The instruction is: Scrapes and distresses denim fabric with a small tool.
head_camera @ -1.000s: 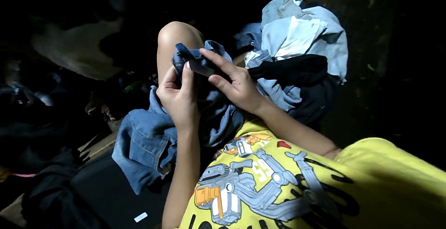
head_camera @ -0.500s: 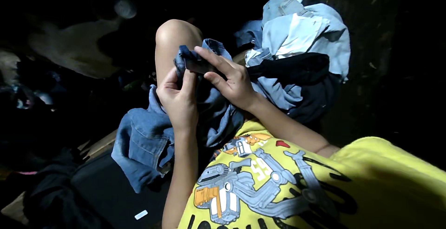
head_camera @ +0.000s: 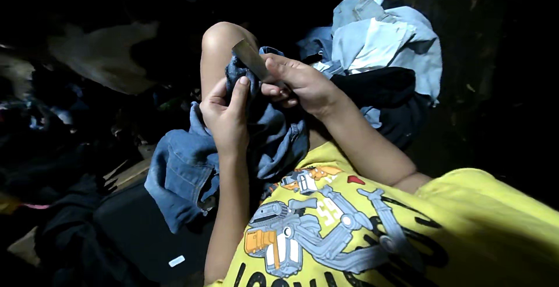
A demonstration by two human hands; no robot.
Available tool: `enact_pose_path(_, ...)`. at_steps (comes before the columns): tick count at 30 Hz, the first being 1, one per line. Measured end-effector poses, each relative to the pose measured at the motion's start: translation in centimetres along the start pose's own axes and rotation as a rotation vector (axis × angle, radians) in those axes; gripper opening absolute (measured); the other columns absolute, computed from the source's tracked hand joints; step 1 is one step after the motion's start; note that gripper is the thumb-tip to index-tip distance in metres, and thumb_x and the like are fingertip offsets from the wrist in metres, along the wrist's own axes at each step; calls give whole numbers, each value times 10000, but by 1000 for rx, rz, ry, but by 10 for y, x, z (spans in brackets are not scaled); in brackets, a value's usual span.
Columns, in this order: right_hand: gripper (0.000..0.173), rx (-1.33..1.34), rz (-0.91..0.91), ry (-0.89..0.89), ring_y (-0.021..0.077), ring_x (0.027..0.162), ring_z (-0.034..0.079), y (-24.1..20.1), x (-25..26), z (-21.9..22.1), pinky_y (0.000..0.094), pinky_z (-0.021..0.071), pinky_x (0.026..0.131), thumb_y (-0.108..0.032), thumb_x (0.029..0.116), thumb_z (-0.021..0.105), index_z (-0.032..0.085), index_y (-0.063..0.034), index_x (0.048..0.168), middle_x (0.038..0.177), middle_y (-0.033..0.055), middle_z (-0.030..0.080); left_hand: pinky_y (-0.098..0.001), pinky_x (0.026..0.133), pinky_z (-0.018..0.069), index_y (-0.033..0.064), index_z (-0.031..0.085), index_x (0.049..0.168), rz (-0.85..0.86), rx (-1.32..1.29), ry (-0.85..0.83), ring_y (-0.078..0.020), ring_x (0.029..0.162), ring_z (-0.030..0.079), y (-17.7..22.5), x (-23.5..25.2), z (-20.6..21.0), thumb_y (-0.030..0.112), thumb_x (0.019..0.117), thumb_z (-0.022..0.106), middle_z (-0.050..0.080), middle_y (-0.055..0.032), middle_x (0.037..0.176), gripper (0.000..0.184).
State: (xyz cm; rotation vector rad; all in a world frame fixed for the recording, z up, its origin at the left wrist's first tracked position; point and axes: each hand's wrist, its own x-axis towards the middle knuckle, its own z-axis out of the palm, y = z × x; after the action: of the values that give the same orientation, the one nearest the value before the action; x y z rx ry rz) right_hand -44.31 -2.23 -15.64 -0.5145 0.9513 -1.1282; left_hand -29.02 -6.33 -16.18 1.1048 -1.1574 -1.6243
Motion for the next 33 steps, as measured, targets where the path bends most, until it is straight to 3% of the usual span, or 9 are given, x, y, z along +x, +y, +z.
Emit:
enact_pose_path(4, 298, -109, -45, 71, -38, 496, 413, 6, -7, 4, 114, 332, 423, -300, 1117, 346, 539, -205, 1323, 691, -116, 536, -207, 654, 561, 54, 659, 849, 77, -30, 67, 6, 664, 624, -6, -1, 6, -1, 942, 603, 648, 70, 724, 121)
enact_pose_path(8, 333, -392, -138, 192, -38, 569, 499, 13, -6, 7, 120, 426, 492, -325, 1096, 405, 544, -235, 1385, 804, -128, 595, -225, 635, 558, -49, 681, 896, 60, -44, 64, -46, 660, 624, -4, -2, 5, -14, 920, 671, 666, -46, 749, 43)
enact_pose_path(11, 385, -574, -277, 144, -86, 716, 548, 18, 2, 16, 122, 492, 659, -227, 1096, 393, 464, -41, 1426, 955, -148, 603, -275, 741, 556, -78, 685, 936, -99, 29, 17, -90, 749, 635, 15, -3, -3, -26, 911, 698, 673, -100, 811, 59)
enact_pose_path(13, 416, -606, -353, 64, -107, 757, 553, 20, 10, 12, 114, 505, 696, -190, 1098, 377, 417, 78, 1415, 1032, -108, 599, -274, 837, 540, -96, 706, 996, -96, 53, -4, -82, 843, 648, 21, -3, -8, -4, 933, 661, 702, -120, 896, 120)
enact_pose_path(17, 420, -537, -605, -170, -26, 908, 611, 43, 34, -19, 189, 530, 808, -140, 1102, 399, 439, 195, 1353, 1177, 57, 636, -212, 747, 527, -115, 695, 929, 49, 8, -6, -20, 752, 623, 17, -6, -14, -27, 934, 622, 675, -67, 801, 115)
enact_pose_path(23, 408, -579, -619, -98, -110, 1065, 552, 24, 19, 4, 110, 470, 913, -86, 1078, 380, 444, 201, 1361, 1344, 72, 577, -209, 727, 524, -111, 672, 906, 13, -69, 15, -6, 726, 603, 17, 2, -1, -48, 944, 570, 647, -36, 778, 126)
enact_pose_path(26, 416, -602, -679, -47, -66, 1190, 548, 24, 21, -6, 138, 442, 1024, -90, 1080, 394, 465, 216, 1352, 1381, 137, 581, -211, 792, 505, -113, 683, 974, -28, 21, 16, -9, 808, 601, 22, 8, 9, -38, 954, 567, 659, -60, 855, 140)
enact_pose_path(30, 435, -604, -732, 57, 30, 1300, 530, 27, 23, -18, 190, 399, 1112, -77, 1082, 396, 427, 228, 1390, 1438, 221, 536, -247, 919, 491, -170, 643, 1096, 59, 73, 60, -118, 1003, 610, 6, 18, 21, -47, 923, 594, 653, -213, 1095, 218)
enact_pose_path(33, 447, -605, -726, 75, 46, 1316, 529, 24, 24, -26, 201, 400, 1118, -90, 1086, 392, 410, 219, 1409, 1446, 218, 537, -247, 882, 517, -155, 655, 1069, 40, 55, 91, -92, 976, 623, -1, 22, 29, -59, 921, 619, 659, -173, 1083, 180)
